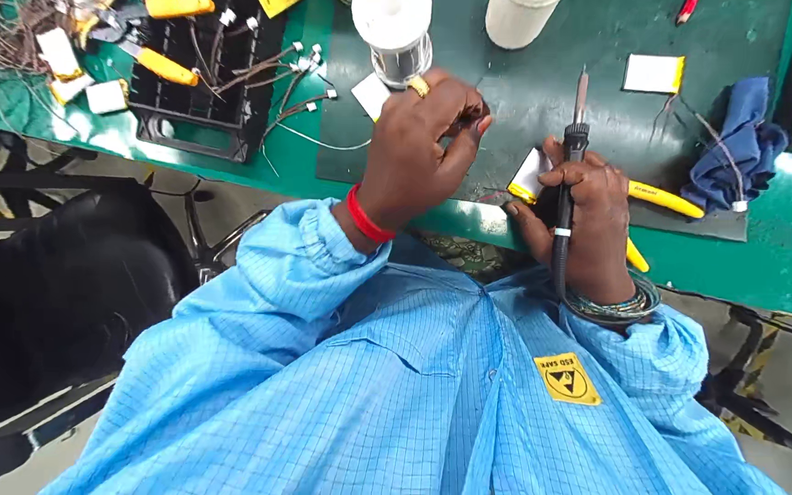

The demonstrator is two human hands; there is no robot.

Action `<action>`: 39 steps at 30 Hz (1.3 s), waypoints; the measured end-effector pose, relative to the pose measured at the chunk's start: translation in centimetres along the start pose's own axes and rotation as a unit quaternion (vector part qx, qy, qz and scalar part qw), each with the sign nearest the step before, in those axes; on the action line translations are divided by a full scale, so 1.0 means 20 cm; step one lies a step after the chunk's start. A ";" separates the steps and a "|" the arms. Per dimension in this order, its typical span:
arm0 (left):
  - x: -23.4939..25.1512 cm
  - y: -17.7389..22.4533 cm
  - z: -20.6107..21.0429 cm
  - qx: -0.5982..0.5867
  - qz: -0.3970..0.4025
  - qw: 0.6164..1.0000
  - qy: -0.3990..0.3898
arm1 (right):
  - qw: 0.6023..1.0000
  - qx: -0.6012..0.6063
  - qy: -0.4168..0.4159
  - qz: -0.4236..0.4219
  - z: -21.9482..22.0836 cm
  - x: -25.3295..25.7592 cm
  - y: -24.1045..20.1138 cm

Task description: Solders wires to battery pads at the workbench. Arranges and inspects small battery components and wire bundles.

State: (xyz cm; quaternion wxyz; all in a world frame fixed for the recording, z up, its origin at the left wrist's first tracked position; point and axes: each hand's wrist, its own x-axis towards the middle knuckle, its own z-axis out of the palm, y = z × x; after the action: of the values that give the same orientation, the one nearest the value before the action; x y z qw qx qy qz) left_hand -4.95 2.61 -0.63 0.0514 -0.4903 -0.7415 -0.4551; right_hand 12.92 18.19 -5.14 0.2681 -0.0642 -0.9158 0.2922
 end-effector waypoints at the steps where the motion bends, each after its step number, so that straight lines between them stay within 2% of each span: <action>1: -0.06 0.02 -0.01 -0.022 -0.018 0.999 -0.024 | 1.000 -0.005 -0.006 -0.002 0.00 0.00 -0.01; 4: -0.22 0.04 0.01 -0.009 -0.052 0.996 -0.075 | 1.000 -0.004 -0.015 -0.001 -0.01 0.01 -0.01; 8: -0.32 0.01 0.05 0.027 -0.045 0.995 -0.082 | 1.000 0.012 -0.018 -0.007 -0.02 0.01 0.00; 18: -0.33 0.01 0.06 0.034 -0.026 0.996 -0.074 | 0.999 0.035 -0.026 -0.012 -0.02 0.00 0.02; 25: -0.34 0.00 0.07 0.001 -0.029 0.999 -0.038 | 0.996 0.059 0.064 -0.018 0.00 -0.02 -0.02; 34: -0.34 0.00 0.06 0.020 -0.019 0.998 -0.058 | 0.995 0.070 0.061 -0.021 0.05 -0.07 -0.08; 39: -0.34 0.00 0.06 0.013 -0.019 0.998 -0.051 | 0.997 0.031 0.047 -0.056 0.06 -0.04 -0.10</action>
State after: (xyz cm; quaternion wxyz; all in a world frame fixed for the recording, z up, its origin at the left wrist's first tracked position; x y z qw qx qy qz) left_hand -1.02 -1.19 -5.01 0.0115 -0.4981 -0.7579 -0.4211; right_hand 13.06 15.59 -5.24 0.3288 -0.0182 -0.8947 0.3018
